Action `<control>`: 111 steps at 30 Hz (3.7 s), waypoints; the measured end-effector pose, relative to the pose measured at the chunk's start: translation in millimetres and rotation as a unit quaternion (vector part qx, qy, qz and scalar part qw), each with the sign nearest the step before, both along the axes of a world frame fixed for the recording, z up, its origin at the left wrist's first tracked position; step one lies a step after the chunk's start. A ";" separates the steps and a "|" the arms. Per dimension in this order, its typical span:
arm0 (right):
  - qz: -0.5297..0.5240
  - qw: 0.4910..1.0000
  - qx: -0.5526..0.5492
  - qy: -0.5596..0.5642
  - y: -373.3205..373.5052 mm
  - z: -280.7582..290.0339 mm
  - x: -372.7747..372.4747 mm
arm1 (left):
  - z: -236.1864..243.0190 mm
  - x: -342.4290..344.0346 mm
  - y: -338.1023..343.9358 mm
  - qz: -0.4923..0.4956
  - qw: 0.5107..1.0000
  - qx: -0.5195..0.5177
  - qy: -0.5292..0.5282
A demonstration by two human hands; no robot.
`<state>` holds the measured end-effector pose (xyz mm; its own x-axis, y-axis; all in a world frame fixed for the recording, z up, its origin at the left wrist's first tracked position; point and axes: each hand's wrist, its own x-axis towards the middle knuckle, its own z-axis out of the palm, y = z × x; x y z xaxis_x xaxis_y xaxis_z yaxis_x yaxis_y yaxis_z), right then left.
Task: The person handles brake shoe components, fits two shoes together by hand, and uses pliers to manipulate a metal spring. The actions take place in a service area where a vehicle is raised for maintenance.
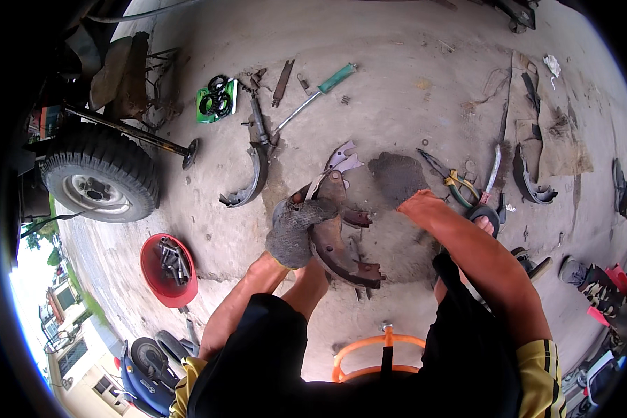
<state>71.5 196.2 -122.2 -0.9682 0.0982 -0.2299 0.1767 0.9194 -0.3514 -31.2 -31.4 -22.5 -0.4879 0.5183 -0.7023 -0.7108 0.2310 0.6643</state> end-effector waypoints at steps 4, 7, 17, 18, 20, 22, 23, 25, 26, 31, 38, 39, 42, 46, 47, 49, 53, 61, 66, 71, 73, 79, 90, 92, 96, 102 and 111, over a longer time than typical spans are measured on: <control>-0.018 1.000 0.000 -0.018 -2.6 13.0 -11.7 | 31.1 1.2 10.3 0.001 0.999 0.015 0.032; -0.022 0.999 0.014 -0.031 -5.0 7.1 -13.8 | 47.2 0.6 25.6 0.010 0.998 0.055 0.020; -0.087 0.992 -0.079 0.042 3.3 0.6 -8.3 | -3.7 22.3 -19.6 -0.351 0.714 -0.236 0.558; -0.118 0.988 -0.092 0.040 4.9 6.3 -7.1 | -6.2 21.5 -22.9 -0.396 0.663 -0.236 0.590; -0.169 0.967 -0.168 0.088 8.2 6.8 0.8 | -8.9 18.5 -29.4 -0.439 0.610 -0.198 0.629; -0.237 0.927 -0.277 0.089 7.9 18.7 1.6 | 31.8 5.4 -17.8 -0.445 0.608 -0.147 0.641; -0.280 0.895 -0.341 0.060 6.8 34.3 0.5 | 50.3 0.0 -13.3 -0.446 0.608 -0.120 0.646; -0.359 0.823 -0.438 0.034 8.0 47.3 7.2 | 68.8 -5.6 -2.6 -0.454 0.604 -0.054 0.653; -0.393 0.788 -0.472 0.038 9.7 48.1 13.4 | 67.3 -5.5 1.6 -0.457 0.607 -0.046 0.648; -0.414 0.704 -0.573 0.069 12.5 78.3 21.6 | 76.1 -10.3 4.3 -0.470 0.566 0.000 0.677; -0.348 0.710 -0.600 0.119 16.3 141.5 35.9 | 46.3 21.6 10.2 -0.208 0.850 -0.020 0.484; -0.334 0.723 -0.592 0.125 15.3 146.6 39.8 | 50.5 27.4 20.4 -0.133 0.928 0.020 0.347; -0.279 0.782 -0.538 0.146 7.6 164.1 44.6 | 49.6 36.1 34.9 -0.015 0.983 0.073 0.168; -0.287 0.714 -0.620 0.154 -0.6 169.0 55.3 | 62.2 45.6 46.3 -0.011 0.992 0.068 0.106; -0.287 0.696 -0.640 0.155 -1.5 169.8 56.9 | 63.9 46.2 48.4 -0.026 0.992 0.057 0.108; -0.293 0.675 -0.661 0.150 -1.5 171.4 58.9 | 59.8 45.7 47.7 -0.070 0.991 0.023 0.110; -0.278 0.754 -0.577 0.146 -0.6 163.8 58.8 | 62.1 46.9 56.3 -0.103 0.984 -0.001 0.145; -0.319 0.793 -0.504 0.121 -0.3 153.0 57.7 | 65.3 51.3 69.3 -0.150 0.959 -0.102 0.216; -0.326 0.786 -0.505 0.145 -0.9 147.3 57.6 | 48.5 51.2 62.5 -0.214 0.922 -0.102 0.305; -0.327 0.806 -0.470 0.151 -2.9 144.6 58.7 | 46.8 51.2 60.8 -0.261 0.909 -0.128 0.300; -0.312 0.823 -0.447 0.161 -2.3 144.0 59.4 | 45.2 53.2 62.0 -0.228 0.909 -0.103 0.332; -0.349 0.796 -0.480 0.121 -5.2 146.2 55.6 | 60.8 56.6 67.9 -0.192 0.918 -0.107 0.330; -0.350 0.817 -0.443 0.114 -5.9 144.1 51.7 | 58.7 53.1 64.7 -0.216 0.907 -0.121 0.340; -0.349 0.818 -0.445 0.103 -4.5 146.8 50.0 | 57.0 52.6 63.0 -0.217 0.907 -0.124 0.338; -0.356 0.813 -0.453 0.085 -3.2 145.5 49.7 | 52.7 54.7 62.6 -0.234 0.884 -0.156 0.373; -0.424 0.756 -0.498 0.004 -8.8 138.6 44.8 | 34.2 54.4 52.0 -0.250 0.874 -0.124 0.398; -0.455 0.529 -0.716 0.004 -7.1 142.6 46.7 | 39.5 54.0 58.6 -0.204 0.938 -0.088 0.265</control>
